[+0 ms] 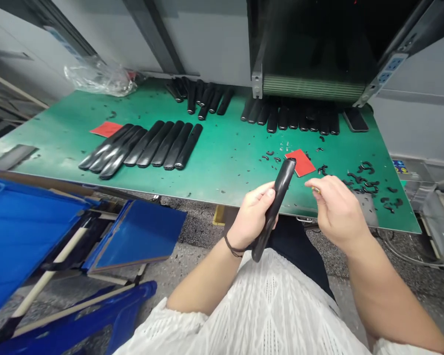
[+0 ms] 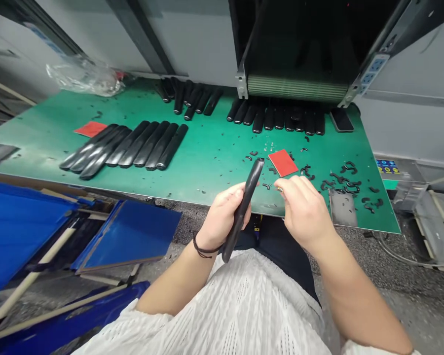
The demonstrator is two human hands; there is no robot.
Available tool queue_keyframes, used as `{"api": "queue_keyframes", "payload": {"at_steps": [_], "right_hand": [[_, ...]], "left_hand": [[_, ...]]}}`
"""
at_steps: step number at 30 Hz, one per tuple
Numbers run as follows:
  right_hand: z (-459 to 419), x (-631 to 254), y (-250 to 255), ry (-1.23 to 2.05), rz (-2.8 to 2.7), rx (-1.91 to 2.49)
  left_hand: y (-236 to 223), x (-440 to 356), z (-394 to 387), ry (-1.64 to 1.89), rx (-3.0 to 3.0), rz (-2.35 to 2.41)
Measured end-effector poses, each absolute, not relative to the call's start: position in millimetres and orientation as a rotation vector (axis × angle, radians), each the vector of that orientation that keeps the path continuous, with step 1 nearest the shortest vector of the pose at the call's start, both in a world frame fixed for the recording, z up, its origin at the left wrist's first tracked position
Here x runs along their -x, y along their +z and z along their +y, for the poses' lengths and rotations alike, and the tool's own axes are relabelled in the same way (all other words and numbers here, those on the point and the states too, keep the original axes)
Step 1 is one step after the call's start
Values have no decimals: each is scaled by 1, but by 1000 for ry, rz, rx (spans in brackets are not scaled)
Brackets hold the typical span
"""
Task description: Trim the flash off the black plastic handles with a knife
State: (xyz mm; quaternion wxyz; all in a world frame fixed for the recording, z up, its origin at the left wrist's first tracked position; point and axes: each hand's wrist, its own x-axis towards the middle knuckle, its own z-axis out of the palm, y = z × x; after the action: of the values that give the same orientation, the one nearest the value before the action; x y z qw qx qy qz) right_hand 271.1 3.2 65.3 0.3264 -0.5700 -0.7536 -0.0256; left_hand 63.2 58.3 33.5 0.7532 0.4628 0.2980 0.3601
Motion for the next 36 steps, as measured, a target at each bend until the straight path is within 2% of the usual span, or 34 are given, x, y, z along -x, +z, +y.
{"api": "queue_keyframes", "payload": {"at_steps": [4, 18, 28, 36], "right_hand": [[15, -274, 76, -340, -2060, 1481], [19, -275, 82, -664, -2064, 1596], [13, -268, 67, -736, -1992, 1643], [16, -285, 92, -677, -2100, 1639]], "left_hand": [[32, -65, 49, 749, -1022, 639], [29, -74, 39, 754, -923, 528], [23, -81, 38, 776, -916, 561], [34, -67, 45, 791, -1148, 627]]}}
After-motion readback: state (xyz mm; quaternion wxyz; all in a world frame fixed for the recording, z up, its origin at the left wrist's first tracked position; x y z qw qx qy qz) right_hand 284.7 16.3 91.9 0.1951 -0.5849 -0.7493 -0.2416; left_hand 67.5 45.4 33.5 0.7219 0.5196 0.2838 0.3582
